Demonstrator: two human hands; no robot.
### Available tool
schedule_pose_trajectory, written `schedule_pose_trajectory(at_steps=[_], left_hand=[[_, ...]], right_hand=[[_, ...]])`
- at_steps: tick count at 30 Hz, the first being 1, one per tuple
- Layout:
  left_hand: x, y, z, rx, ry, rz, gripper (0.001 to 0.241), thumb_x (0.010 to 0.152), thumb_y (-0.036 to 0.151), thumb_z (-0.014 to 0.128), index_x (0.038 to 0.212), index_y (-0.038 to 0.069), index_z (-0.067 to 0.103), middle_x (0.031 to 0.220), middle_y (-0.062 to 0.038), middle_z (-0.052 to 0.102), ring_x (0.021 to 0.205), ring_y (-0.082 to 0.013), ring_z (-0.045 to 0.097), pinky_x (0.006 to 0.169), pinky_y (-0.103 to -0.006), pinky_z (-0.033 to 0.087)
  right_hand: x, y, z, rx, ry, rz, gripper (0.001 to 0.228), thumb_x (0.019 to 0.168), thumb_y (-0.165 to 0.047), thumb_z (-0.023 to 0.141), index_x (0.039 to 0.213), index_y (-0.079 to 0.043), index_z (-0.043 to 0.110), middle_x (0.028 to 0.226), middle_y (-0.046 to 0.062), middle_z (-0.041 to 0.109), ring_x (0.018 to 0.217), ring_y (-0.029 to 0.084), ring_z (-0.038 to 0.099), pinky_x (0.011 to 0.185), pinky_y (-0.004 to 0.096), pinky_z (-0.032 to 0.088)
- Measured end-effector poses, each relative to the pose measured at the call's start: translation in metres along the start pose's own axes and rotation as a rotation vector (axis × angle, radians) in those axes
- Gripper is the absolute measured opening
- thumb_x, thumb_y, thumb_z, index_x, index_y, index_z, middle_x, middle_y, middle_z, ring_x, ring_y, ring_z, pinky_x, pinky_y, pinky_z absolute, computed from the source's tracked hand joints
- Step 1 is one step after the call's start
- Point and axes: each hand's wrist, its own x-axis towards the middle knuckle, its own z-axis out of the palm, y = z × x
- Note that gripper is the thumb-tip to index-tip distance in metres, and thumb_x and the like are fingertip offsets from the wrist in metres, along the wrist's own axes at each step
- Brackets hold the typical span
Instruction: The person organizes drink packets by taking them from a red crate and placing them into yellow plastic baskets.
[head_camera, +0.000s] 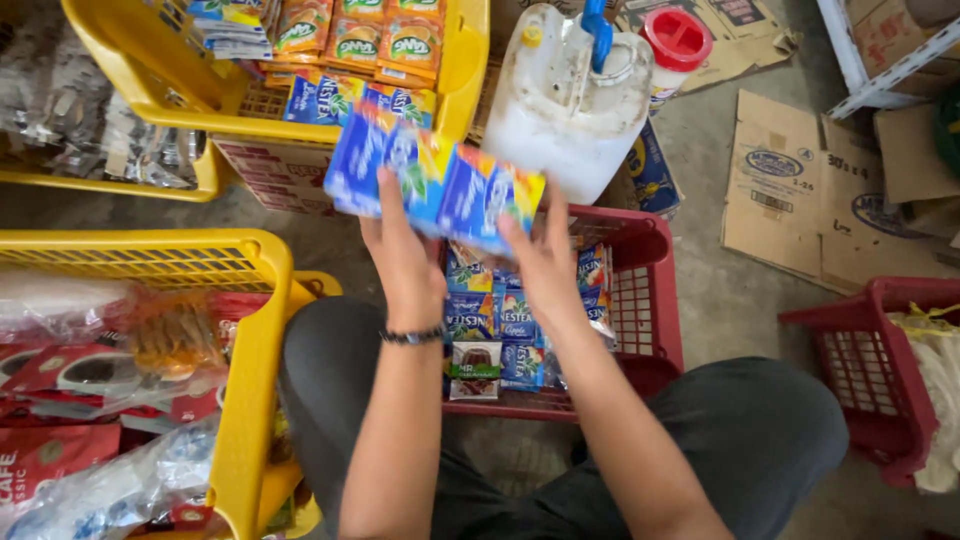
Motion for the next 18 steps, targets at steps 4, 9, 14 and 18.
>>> schedule_pose_trajectory(at_steps=[4, 9, 14, 18], left_hand=[[0.066, 0.021, 0.006, 0.168, -0.180, 0.230, 0.044, 0.100, 0.014, 0.071, 0.139, 0.000, 0.058, 0.134, -0.007, 0.067, 0.119, -0.0175, 0.064, 0.104, -0.0345, 0.053], [0.143, 0.041, 0.004, 0.238, -0.148, 0.415, 0.052, 0.092, 0.008, 0.079, 0.133, 0.001, 0.048, 0.125, -0.009, 0.065, 0.109, -0.0177, 0.063, 0.097, -0.0344, 0.054], [0.231, 0.000, -0.043, 0.359, -0.039, 0.555, 0.043, 0.099, 0.009, 0.074, 0.132, -0.003, 0.050, 0.125, -0.012, 0.066, 0.108, -0.0175, 0.063, 0.097, -0.0325, 0.054], [0.232, 0.003, -0.042, 0.534, 0.056, 0.648, 0.047, 0.101, 0.005, 0.069, 0.140, 0.001, 0.044, 0.136, -0.017, 0.061, 0.115, -0.0215, 0.063, 0.103, -0.0331, 0.053]], right_hand=[[0.037, -0.054, 0.040, -0.158, 0.003, -0.108, 0.087, 0.098, -0.020, 0.067, 0.163, -0.017, 0.010, 0.143, 0.016, 0.052, 0.112, 0.021, 0.065, 0.077, 0.034, 0.065], [0.111, -0.039, 0.059, -0.588, -0.111, -0.399, 0.094, 0.101, -0.014, 0.074, 0.165, -0.013, 0.005, 0.157, 0.022, 0.043, 0.134, 0.031, 0.054, 0.103, 0.043, 0.052], [0.151, -0.016, 0.092, -0.942, -0.085, -0.954, 0.096, 0.091, -0.009, 0.075, 0.162, -0.013, 0.010, 0.156, 0.029, 0.036, 0.141, 0.047, 0.042, 0.115, 0.048, 0.037], [0.178, 0.009, 0.098, -0.992, -0.119, -0.532, 0.061, 0.099, -0.008, 0.070, 0.153, -0.013, 0.043, 0.138, 0.021, 0.057, 0.129, 0.041, 0.057, 0.110, 0.044, 0.047]])
